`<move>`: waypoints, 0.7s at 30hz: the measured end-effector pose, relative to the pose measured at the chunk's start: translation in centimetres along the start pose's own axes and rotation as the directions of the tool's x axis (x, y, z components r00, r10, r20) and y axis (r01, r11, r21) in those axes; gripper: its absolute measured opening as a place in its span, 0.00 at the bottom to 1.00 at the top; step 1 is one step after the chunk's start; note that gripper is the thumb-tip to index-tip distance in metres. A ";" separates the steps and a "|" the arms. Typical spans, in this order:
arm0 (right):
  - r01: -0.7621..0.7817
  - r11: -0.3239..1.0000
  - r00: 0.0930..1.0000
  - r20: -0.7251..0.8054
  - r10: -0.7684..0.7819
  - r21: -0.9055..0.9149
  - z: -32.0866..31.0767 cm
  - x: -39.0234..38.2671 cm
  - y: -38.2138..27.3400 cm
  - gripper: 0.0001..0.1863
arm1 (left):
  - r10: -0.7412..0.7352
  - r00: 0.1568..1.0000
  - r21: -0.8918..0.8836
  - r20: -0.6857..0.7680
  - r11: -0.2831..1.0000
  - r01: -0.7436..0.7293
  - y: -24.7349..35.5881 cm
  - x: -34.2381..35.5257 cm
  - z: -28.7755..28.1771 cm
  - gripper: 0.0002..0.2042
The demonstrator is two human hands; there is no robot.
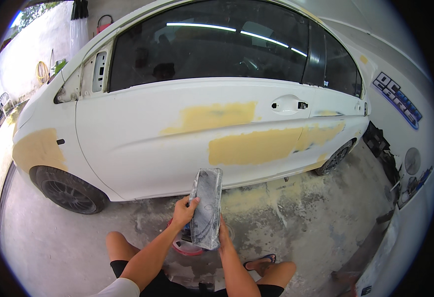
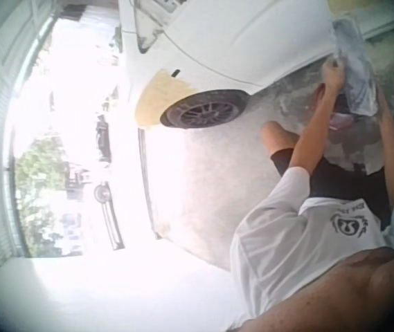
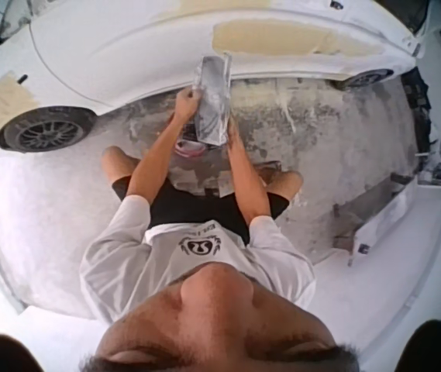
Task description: The person sands a yellow primer patch on the side of a white car door using a sanding block and wipes the surface with a blue cloth. The person switches to a larger sanding block and continues sanding the same area.
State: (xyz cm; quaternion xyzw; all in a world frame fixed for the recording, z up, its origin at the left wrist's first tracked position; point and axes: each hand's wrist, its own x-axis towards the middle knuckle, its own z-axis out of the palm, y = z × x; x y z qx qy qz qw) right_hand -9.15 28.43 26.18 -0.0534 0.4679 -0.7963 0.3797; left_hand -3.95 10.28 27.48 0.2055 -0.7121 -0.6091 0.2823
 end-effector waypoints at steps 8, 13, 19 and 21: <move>0.030 0.974 0.986 0.153 -0.066 0.226 -2.1 -0.3 1.1 0.50 | 0.049 0.999 0.132 -0.013 0.990 -0.047 1.9 -0.9 1.4 0.22; 0.070 0.996 0.979 0.186 -0.078 0.051 -2.0 -0.9 1.0 0.57 | 0.097 0.995 0.186 0.009 0.978 -0.097 2.6 -1.0 0.7 0.23; 0.057 0.992 0.982 0.174 -0.077 0.115 -2.2 -1.3 1.1 0.55 | 0.135 0.988 0.302 0.082 0.941 -0.153 2.6 -1.7 0.1 0.22; 0.044 0.996 0.984 0.168 -0.057 0.081 -2.4 -1.3 1.2 0.52 | 0.144 0.986 0.280 0.080 0.946 -0.161 2.5 -2.0 0.1 0.24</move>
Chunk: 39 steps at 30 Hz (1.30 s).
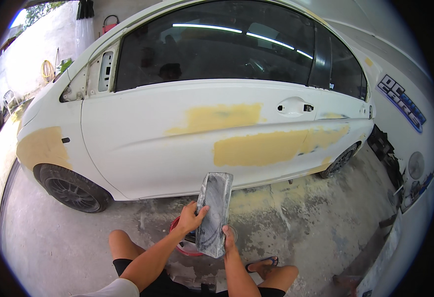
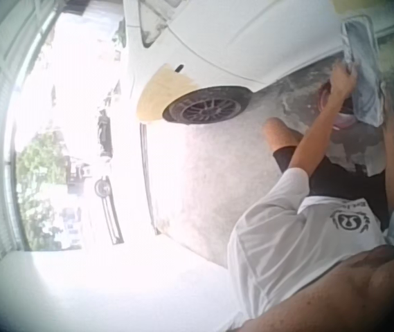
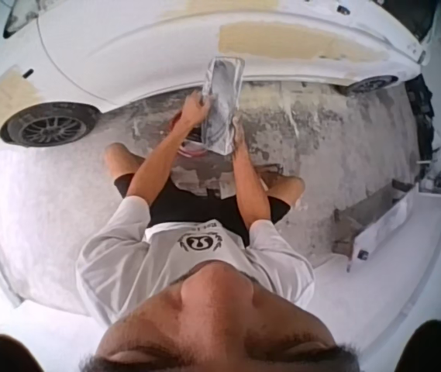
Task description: The person sands a yellow primer patch on the side of a white car door using a sanding block and wipes the surface with a blue cloth. The person switches to a larger sanding block and continues sanding the same area.
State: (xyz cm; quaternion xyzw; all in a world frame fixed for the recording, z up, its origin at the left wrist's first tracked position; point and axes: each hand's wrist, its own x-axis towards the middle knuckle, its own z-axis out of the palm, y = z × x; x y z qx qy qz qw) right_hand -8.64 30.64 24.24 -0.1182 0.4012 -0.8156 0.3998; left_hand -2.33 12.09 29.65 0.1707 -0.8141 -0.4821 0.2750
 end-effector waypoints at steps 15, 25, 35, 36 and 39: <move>0.074 0.997 0.996 -0.041 -0.075 -0.004 0.5 -0.6 -1.2 0.47 | -0.070 0.995 -0.151 0.067 0.985 0.079 -0.5 -0.2 1.4 0.26; -0.310 0.926 0.890 0.408 0.202 0.217 2.6 0.0 -3.3 0.40 | 0.130 0.903 -0.685 0.410 0.697 0.211 -3.9 1.4 -1.7 0.53; -0.396 0.918 0.893 0.225 0.389 -0.016 5.0 2.9 -5.6 0.35 | 0.167 0.754 -0.680 0.635 0.585 0.443 -4.4 2.8 -5.7 0.48; -0.417 0.897 0.889 0.141 0.436 -0.147 4.7 3.6 -6.0 0.36 | 0.152 0.811 -0.728 0.565 0.554 0.403 -4.6 2.9 -5.7 0.49; -0.231 0.970 0.960 0.147 0.240 -0.075 3.4 5.7 -6.3 0.39 | 0.030 0.881 -0.769 0.472 0.503 0.394 -5.0 3.6 -4.9 0.53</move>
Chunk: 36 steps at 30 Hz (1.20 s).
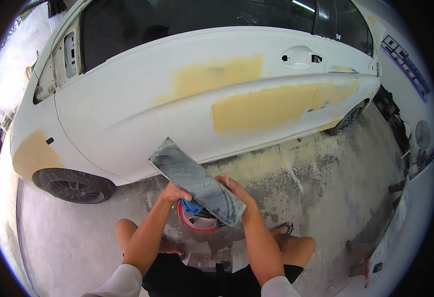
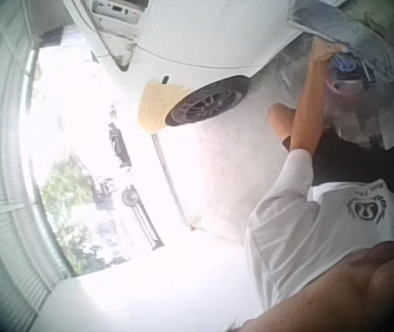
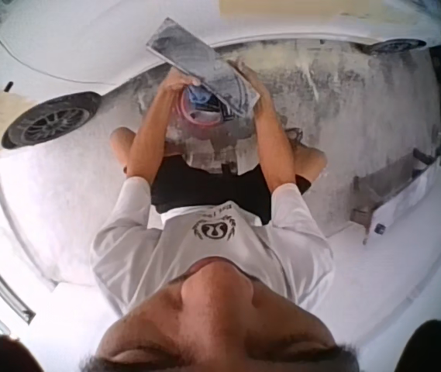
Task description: The person sands a yellow primer patch on the side of a white car door using a sanding block and wipes the surface with a blue cloth. The person switches to a larger sanding block and continues sanding the same area.
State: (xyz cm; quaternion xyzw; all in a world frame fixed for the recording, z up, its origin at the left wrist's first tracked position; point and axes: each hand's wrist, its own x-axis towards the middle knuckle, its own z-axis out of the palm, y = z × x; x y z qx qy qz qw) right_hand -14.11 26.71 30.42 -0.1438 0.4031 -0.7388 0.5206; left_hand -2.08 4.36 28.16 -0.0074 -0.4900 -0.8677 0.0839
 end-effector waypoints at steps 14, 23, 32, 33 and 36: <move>0.254 0.898 0.895 -0.439 -0.077 0.360 -23.0 -0.3 14.8 0.32 | 0.032 0.931 -0.225 -0.363 0.967 -0.121 -9.5 1.3 -0.8 0.45; -0.545 0.733 0.712 -0.687 0.147 -0.407 -35.3 3.5 17.7 0.32 | -0.269 0.575 -0.348 -0.773 0.937 -0.030 -17.9 -4.0 -6.4 0.42; -0.640 -0.196 0.754 -0.656 0.026 -0.743 -36.8 11.1 27.9 0.33 | -0.428 -0.037 -0.407 -0.903 0.824 0.394 -21.6 -8.0 -9.3 0.36; -0.620 -0.226 0.746 -0.654 0.127 -0.751 -37.0 10.7 28.0 0.34 | -0.435 0.067 -0.378 -0.898 0.841 0.387 -21.2 -7.9 -10.0 0.34; -0.730 0.477 0.625 -0.761 0.174 -0.490 -36.8 8.6 25.5 0.39 | -0.447 0.338 -0.331 -0.828 0.877 0.348 -19.1 -5.0 -10.2 0.34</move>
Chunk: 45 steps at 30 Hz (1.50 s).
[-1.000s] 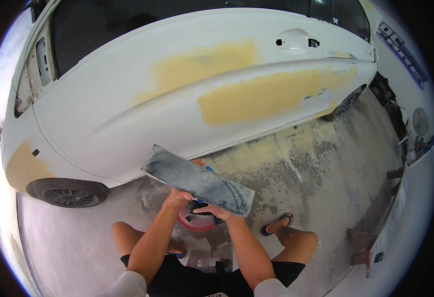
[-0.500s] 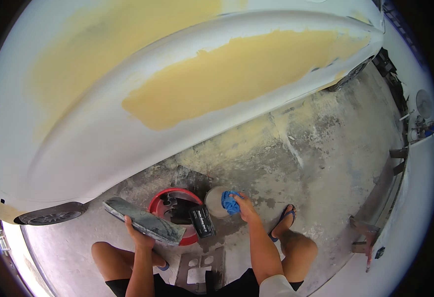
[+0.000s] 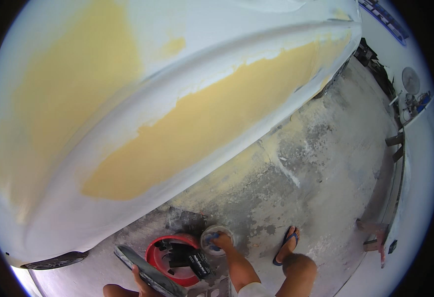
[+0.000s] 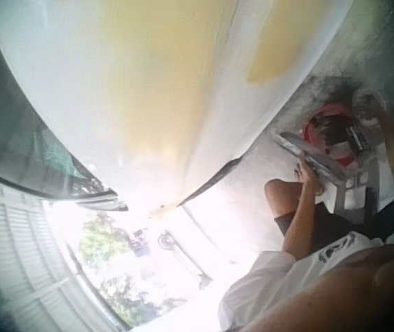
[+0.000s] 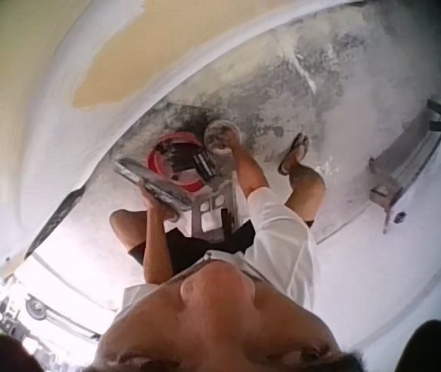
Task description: The person sands a yellow primer patch on the side of a white car door using a sanding block and wipes the surface with a blue cloth. The person switches to a larger sanding block and continues sanding the same area.
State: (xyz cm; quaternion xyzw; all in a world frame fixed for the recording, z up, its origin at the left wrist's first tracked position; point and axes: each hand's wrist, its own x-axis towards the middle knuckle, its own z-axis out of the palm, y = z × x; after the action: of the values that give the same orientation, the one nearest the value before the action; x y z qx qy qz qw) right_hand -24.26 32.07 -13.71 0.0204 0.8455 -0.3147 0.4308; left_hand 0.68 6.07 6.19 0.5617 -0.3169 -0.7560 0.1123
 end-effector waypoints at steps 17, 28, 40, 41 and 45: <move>0.109 0.543 0.620 0.370 -0.692 0.833 -65.7 -24.1 -34.3 0.42 | 0.167 0.907 -0.626 -0.388 0.675 -0.392 9.9 -37.3 37.2 0.35; 0.791 -0.520 0.090 0.903 -0.421 -0.322 -57.1 -41.5 -60.7 0.20 | -0.085 0.904 -0.521 -0.420 0.838 -0.163 11.3 -30.4 54.3 0.55; 0.161 -0.970 -0.194 0.970 0.148 0.180 -53.2 -37.7 -64.2 0.18 | 0.161 0.419 -0.194 -0.894 0.703 -0.684 18.6 -12.6 56.8 0.40; 0.123 -0.976 -0.270 0.952 0.143 0.182 -53.5 -37.4 -64.7 0.20 | 0.179 0.284 -0.094 -0.942 0.670 -0.736 18.2 -12.4 58.8 0.40; 0.139 -0.958 -0.377 0.908 0.184 0.252 -54.0 -35.9 -66.5 0.23 | 0.188 0.295 -0.120 -0.937 0.621 -0.775 14.6 -16.6 71.5 0.39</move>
State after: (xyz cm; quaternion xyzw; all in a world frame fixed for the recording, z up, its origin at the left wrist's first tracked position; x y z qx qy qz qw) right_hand -60.72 16.99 70.37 0.9771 -0.1183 -0.1212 0.1290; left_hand -62.11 28.73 39.96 0.6633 -0.1396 -0.3431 0.6503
